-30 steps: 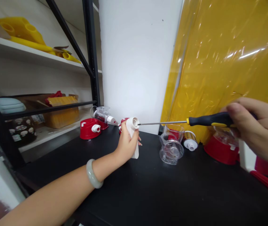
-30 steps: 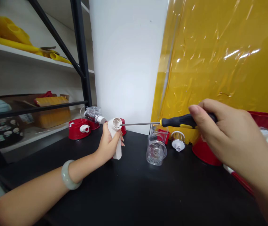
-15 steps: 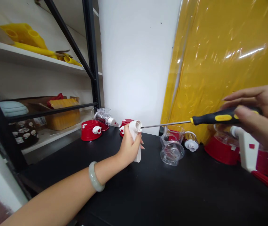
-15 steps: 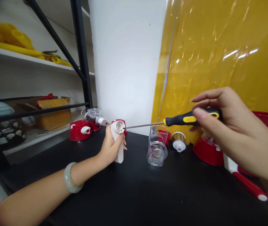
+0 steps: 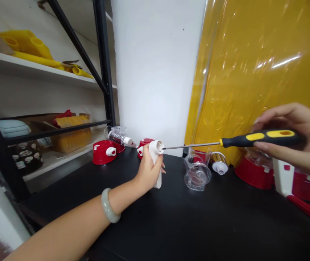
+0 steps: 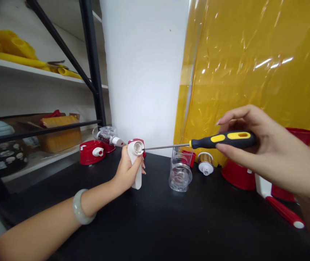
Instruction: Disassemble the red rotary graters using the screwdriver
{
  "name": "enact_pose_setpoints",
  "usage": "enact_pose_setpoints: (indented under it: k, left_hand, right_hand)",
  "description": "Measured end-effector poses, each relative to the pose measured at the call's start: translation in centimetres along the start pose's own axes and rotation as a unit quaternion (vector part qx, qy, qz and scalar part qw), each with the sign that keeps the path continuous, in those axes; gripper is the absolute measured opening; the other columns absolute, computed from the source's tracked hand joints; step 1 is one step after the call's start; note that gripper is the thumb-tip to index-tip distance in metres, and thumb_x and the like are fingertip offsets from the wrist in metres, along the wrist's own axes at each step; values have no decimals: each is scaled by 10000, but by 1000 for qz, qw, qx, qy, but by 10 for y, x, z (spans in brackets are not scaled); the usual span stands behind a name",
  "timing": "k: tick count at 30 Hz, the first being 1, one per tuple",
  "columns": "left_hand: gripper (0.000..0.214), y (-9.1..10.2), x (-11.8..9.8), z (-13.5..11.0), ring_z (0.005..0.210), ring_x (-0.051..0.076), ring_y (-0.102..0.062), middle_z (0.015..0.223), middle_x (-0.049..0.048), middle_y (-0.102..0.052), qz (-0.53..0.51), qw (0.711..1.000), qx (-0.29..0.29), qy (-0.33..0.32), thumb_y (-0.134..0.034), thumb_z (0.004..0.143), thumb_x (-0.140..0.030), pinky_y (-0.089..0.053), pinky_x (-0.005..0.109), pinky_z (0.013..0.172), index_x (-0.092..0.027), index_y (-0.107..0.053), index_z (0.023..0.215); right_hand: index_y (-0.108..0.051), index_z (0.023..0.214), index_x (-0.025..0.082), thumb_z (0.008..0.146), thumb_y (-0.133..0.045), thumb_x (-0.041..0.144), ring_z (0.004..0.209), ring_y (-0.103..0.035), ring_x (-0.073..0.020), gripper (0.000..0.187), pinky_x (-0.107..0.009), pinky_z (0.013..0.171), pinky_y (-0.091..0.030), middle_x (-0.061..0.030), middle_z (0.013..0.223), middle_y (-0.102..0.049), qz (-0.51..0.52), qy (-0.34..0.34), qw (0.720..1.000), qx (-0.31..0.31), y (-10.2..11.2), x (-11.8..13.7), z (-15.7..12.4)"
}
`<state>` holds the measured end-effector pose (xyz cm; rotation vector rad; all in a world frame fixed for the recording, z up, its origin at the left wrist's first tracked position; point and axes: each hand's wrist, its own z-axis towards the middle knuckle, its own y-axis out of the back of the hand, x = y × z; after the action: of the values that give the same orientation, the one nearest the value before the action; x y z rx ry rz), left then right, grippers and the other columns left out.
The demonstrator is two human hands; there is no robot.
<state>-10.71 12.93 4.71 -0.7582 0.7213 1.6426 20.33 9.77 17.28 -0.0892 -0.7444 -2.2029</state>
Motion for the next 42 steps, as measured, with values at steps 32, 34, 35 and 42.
enact_pose_setpoints:
  k: [32,34,35,42]
  left_hand:
    - [352,9,2,8,599,126,-609,815,-11,-545,130,991,-16,-5,-501,894,-254,-547,250,506,-198,-350,1206]
    - [352,9,2,8,603,125,-614,827,-9,-549,129,991,-16,-4,-507,893,-265,-547,247,505,-199,-351,1201]
    - [349,9,2,8,602,123,-616,835,-7,-551,129,991,-16,-4,-509,893,-271,-548,247,504,-200,-351,1196]
    - [313,9,-1,9,568,119,-612,791,-27,-538,126,992,-25,-1,-505,885,-268,-550,248,492,-207,-355,1153]
  right_hand:
    - [-681,906,238,695,-734,639,806,-630,-228,457,-353,723,-456,-35,885,-706,35,-53,992,112,-22,-15,6]
    - [-682,942,251,626,-783,625,795,-637,-230,501,-343,691,-467,-33,893,-703,58,-66,993,82,-24,-18,6]
    - [-683,955,253,613,-785,630,767,-632,-222,519,-335,667,-466,-34,900,-701,66,-81,992,68,-26,-19,6]
    - [-649,791,207,854,-339,768,480,-474,-164,644,-314,516,-361,2,535,-539,49,-178,971,153,-36,-23,7]
